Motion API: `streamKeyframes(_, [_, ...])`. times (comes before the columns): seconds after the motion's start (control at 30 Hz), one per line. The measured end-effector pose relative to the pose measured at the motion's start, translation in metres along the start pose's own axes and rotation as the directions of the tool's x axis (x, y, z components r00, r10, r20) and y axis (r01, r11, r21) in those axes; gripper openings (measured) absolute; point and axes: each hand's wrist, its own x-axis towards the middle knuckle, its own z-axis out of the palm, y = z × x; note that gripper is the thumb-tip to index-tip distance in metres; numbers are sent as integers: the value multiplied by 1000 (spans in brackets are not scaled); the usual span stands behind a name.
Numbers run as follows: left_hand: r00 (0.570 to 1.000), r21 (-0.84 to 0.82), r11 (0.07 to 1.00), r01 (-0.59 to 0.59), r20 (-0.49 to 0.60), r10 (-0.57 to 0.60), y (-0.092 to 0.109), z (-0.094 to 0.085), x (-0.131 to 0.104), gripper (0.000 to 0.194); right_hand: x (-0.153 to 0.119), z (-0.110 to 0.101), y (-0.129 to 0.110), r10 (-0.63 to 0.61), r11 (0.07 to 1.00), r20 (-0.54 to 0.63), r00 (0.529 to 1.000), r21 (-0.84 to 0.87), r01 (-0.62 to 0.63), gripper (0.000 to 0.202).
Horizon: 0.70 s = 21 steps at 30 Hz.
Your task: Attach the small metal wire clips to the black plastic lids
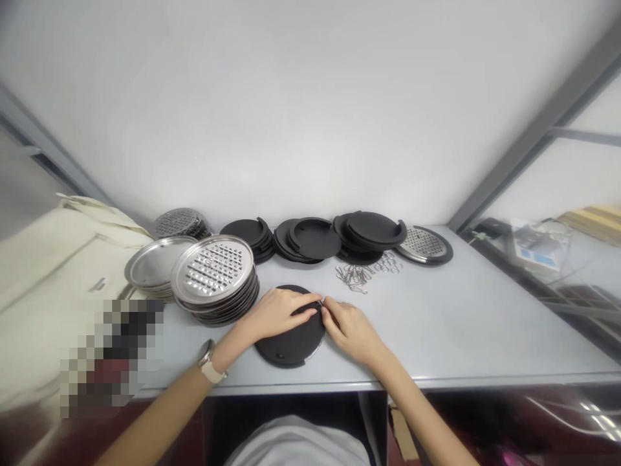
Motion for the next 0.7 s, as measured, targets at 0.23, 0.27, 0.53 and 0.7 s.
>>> streamKeyframes(0.23, [1000, -4, 1000, 5, -9, -6, 0, 0, 0, 34, -1, -1, -1, -2, 1000, -12, 1000, 5, 2, 16])
streamKeyframes(0.27, [1000, -5, 1000, 6, -9, -6, 0, 1, 0, 34, -2, -1, -1, -1, 1000, -15, 1000, 12, 1, 16])
streamKeyframes(0.53, [1000, -16, 1000, 13, -6, -13, 1, 0, -1, 35, -3, 0, 0, 17, 998, -45, 999, 67, -14, 16])
streamKeyframes(0.7, [1000, 9, 1000, 15, 4, -15, 1, 0, -1, 36, -3, 0, 0, 32, 994, -53, 998, 111, -26, 16])
